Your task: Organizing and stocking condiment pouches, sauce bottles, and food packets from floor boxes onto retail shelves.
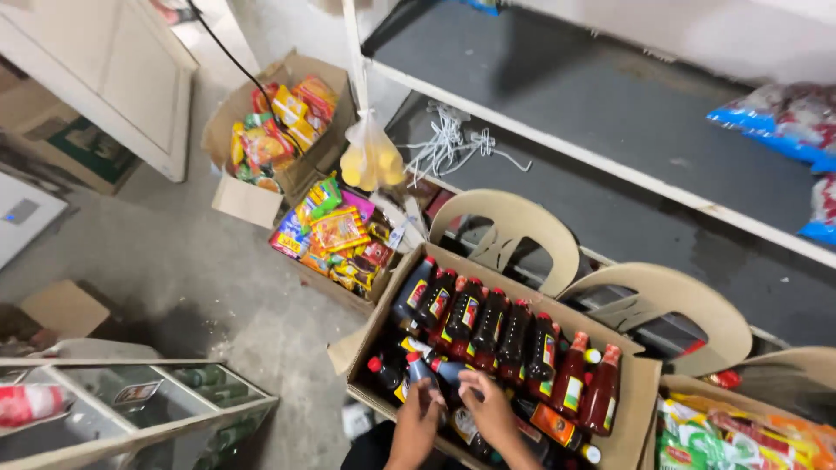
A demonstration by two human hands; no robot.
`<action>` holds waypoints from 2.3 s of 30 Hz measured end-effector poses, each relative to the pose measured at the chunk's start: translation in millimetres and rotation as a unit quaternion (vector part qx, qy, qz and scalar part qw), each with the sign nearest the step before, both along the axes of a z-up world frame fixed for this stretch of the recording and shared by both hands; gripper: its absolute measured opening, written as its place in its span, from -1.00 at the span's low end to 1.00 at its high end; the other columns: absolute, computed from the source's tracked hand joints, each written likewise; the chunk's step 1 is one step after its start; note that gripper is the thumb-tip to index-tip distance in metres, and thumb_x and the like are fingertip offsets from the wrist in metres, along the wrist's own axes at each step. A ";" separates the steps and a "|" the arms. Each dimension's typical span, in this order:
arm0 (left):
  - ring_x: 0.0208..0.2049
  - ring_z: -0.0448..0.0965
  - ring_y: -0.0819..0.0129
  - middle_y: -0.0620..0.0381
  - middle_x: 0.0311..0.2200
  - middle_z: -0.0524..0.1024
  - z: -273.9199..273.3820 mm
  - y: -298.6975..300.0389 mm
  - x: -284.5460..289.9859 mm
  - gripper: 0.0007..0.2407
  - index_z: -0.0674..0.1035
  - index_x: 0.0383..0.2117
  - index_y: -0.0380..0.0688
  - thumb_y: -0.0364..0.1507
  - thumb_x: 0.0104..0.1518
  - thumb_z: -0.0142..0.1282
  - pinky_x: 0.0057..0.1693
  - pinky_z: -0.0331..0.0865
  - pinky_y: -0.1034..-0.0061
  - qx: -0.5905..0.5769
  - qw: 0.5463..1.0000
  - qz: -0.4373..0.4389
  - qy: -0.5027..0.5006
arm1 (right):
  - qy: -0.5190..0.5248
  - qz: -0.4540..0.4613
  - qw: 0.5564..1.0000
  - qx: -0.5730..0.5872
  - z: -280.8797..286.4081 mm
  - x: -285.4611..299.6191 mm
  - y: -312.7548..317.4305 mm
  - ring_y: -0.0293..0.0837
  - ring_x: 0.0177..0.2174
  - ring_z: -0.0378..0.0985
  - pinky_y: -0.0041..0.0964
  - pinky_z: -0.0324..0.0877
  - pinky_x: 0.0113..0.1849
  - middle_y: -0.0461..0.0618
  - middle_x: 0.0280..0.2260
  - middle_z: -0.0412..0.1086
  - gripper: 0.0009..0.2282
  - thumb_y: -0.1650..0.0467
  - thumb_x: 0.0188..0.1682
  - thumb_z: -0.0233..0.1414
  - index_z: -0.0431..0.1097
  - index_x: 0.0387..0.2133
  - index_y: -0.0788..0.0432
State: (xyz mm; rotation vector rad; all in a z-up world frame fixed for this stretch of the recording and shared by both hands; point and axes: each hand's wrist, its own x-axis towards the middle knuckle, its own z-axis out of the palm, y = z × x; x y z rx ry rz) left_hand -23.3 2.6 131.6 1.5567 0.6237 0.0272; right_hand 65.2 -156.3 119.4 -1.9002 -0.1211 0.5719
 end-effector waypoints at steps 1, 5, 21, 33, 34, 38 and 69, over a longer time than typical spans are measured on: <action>-0.26 0.67 0.39 0.07 -0.29 0.67 13.2 9.8 6.1 -0.69 0.44 0.06 -0.21 -0.48 0.18 0.14 -0.06 0.53 0.52 -0.002 1.000 0.007 -0.010 | -0.005 -0.008 1.000 -0.002 3.5 -1.6 4.1 -0.18 -0.12 0.63 -0.30 0.44 -0.03 -0.01 -0.14 0.58 -0.74 0.45 -0.04 0.10 0.45 -0.06 0.22; -0.21 0.59 0.37 0.01 -0.25 0.58 -36.9 40.8 24.6 -0.68 0.43 0.14 -0.28 -0.54 0.25 0.05 0.00 0.49 0.49 0.009 0.979 0.021 -0.204 | -0.064 -0.036 0.997 -0.006 -2.0 23.4 36.0 -0.21 -0.12 0.64 -0.32 0.42 -0.01 -0.04 -0.18 0.61 -0.78 0.40 0.05 0.09 0.48 -0.08 0.20; -0.11 0.71 0.19 -0.04 -0.16 0.68 14.0 254.0 204.4 -0.69 0.48 0.05 -0.28 -0.45 0.19 0.11 0.07 0.49 0.40 0.072 0.989 -0.095 -0.088 | -0.132 -0.174 0.976 0.027 34.8 138.9 263.0 -0.26 -0.21 0.62 -0.39 0.49 -0.15 -0.01 -0.18 0.56 -0.82 0.50 0.03 0.05 0.50 -0.13 0.26; -0.14 0.53 -0.19 -0.22 -0.22 0.53 -1.0 259.4 493.2 -0.84 0.58 -0.14 -0.28 -0.45 0.41 -0.05 0.00 0.40 0.11 0.255 0.891 -0.126 -0.354 | -0.064 -0.268 0.959 0.073 8.2 154.9 312.8 -0.27 -0.12 0.55 -0.39 0.40 -0.06 -0.02 -0.16 0.52 -0.80 0.48 0.09 0.02 0.44 -0.05 0.26; -0.08 0.51 -0.20 -0.23 -0.11 0.50 -8.1 257.8 514.8 -0.83 0.52 -0.07 -0.30 -0.51 0.30 -0.03 0.04 0.40 0.14 0.289 0.869 -0.135 -0.379 | -0.043 -0.280 0.955 0.088 7.5 151.0 312.1 -0.28 -0.12 0.55 -0.39 0.41 -0.06 -0.03 -0.14 0.51 -0.80 0.48 0.09 0.01 0.44 -0.05 0.26; 0.00 0.47 -0.24 -0.16 -0.07 0.49 -55.1 240.7 595.5 -0.53 0.43 0.00 -0.30 -0.54 -0.17 0.13 0.04 0.29 -0.12 0.471 0.839 -0.184 -0.201 | -0.041 -0.291 0.949 0.112 0.1 133.9 309.0 -0.27 -0.10 0.54 -0.38 0.40 -0.05 -0.02 -0.14 0.49 -0.80 0.49 0.12 -0.02 0.43 -0.03 0.28; -0.22 0.64 -0.09 -0.15 -0.21 0.59 -39.8 257.0 671.7 -0.79 0.60 -0.25 -0.17 -0.39 0.29 -0.13 -0.18 0.52 0.09 0.567 0.789 -0.201 -0.121 | -0.064 -0.297 0.951 0.060 -6.8 165.1 277.7 -0.24 -0.09 0.61 -0.32 0.45 -0.07 -0.03 -0.13 0.54 -0.80 0.41 0.12 0.01 0.44 -0.05 0.24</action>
